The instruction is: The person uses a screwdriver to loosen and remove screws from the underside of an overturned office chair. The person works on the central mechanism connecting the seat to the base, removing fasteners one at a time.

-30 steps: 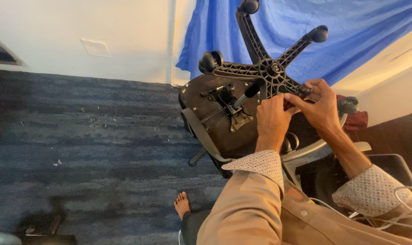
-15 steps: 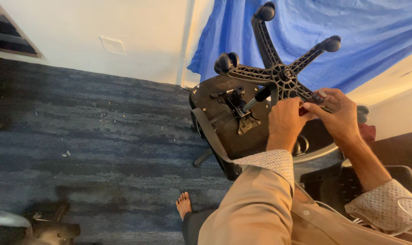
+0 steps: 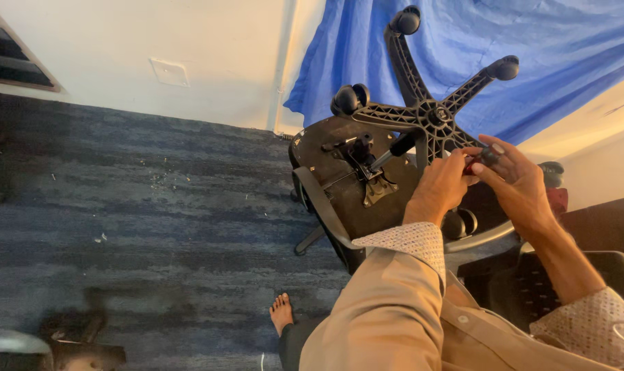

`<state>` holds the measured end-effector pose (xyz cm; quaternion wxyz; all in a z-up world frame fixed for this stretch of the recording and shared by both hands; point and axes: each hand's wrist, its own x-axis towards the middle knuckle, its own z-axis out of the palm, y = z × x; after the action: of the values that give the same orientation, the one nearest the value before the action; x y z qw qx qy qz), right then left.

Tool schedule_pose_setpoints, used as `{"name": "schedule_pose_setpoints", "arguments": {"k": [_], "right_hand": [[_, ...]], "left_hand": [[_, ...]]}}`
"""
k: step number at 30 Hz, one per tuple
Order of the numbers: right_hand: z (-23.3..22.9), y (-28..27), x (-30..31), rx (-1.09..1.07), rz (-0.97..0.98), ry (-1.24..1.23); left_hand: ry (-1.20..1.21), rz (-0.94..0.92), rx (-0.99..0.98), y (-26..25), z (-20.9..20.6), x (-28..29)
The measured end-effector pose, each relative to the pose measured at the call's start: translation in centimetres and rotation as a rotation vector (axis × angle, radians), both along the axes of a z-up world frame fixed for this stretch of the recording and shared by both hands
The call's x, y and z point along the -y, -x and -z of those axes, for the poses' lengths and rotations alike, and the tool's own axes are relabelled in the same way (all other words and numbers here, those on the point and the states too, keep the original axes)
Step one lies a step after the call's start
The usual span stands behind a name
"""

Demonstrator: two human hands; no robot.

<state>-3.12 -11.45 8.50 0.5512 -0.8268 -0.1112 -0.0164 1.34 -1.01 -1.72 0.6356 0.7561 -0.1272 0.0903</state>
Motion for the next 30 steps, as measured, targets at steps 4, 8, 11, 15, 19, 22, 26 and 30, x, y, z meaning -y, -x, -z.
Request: {"name": "schedule_pose_setpoints", "arguments": {"k": [4, 8, 11, 15, 19, 22, 26, 30], "right_hand": [[0.8, -0.8, -0.3, 0.048, 0.139, 0.096], [1.5, -1.6, -0.3, 0.098, 0.238, 0.229], [1.0, -1.7, -0.5, 0.062, 0.228, 0.281], [-0.5, -0.6, -0.6, -0.051, 0.026, 0.012], [-0.8, 0.0, -0.4, -0.076, -0.003, -0.039], [-0.4, -0.3, -0.2, -0.012, 0.084, 0.058], [0.9, -1.5, 0.3, 0.105, 0.180, 0.262], [1.6, -2.9, 1.0, 0.030, 0.258, 0.385]], "left_hand": [[-0.040, -0.086, -0.004, 1.4, -1.3, -1.2], [0.011, -0.159, -0.046, 2.2, -2.0, -1.7], [0.046, -0.222, 0.016, 2.7, -1.5, -1.2], [0.042, -0.196, 0.108, 1.9, 0.1, -0.5], [-0.014, -0.149, 0.136, 1.7, 1.0, 0.2], [-0.005, -0.249, 0.115, 2.5, 0.0, -0.4], [0.001, -0.174, -0.082, 2.3, -2.0, -1.3], [-0.012, -0.199, -0.044, 2.0, -1.1, -0.4]]}}
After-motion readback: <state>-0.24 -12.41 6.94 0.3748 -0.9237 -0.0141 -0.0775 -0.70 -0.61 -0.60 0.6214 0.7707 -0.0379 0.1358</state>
